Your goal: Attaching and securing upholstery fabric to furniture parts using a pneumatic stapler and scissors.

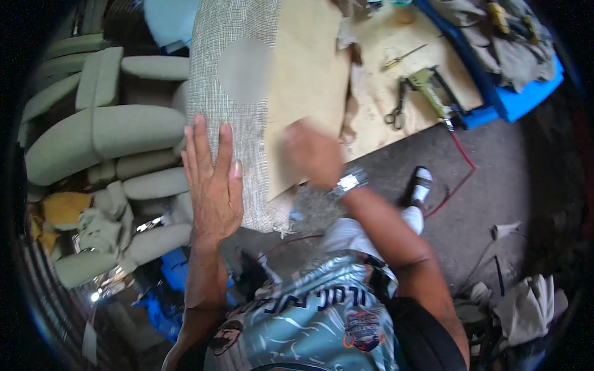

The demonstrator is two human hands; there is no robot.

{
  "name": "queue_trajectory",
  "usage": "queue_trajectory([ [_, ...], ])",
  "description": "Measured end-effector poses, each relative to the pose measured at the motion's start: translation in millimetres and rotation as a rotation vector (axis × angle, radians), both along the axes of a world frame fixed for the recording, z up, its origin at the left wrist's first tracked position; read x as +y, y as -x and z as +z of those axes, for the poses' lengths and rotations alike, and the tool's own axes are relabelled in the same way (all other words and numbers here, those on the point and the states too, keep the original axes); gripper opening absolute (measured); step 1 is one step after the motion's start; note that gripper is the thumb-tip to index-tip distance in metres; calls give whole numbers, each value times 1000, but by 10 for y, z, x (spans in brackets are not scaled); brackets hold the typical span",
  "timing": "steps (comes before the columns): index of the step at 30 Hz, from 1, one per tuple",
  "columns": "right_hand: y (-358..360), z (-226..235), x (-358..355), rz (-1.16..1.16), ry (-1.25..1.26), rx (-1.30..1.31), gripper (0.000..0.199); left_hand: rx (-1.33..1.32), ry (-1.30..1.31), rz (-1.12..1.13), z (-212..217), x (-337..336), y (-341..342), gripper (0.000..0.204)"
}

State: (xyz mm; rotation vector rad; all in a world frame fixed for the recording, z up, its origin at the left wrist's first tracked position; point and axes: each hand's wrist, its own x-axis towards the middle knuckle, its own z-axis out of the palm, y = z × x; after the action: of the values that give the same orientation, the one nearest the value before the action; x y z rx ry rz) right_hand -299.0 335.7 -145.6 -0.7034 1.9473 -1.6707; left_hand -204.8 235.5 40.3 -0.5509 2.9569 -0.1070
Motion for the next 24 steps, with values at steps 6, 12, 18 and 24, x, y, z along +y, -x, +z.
queue_trajectory([
  [6, 2475, -2765, 1002, -333, -833, 579, 65, -84, 26, -21, -121, -46, 407, 73],
  [12, 3014, -3047, 1162, 32, -1143, 488, 51, -116, 6, -31, -360, 96, 656, 91],
  [18, 2456, -3293, 1248, -34, -1171, 460, 67, -133, -5, -37, -73, 223, 538, 106],
  [24, 2219, -2697, 1577, -86, -1127, 372, 76, -102, 5, -62, 93, 263, 244, 114],
])
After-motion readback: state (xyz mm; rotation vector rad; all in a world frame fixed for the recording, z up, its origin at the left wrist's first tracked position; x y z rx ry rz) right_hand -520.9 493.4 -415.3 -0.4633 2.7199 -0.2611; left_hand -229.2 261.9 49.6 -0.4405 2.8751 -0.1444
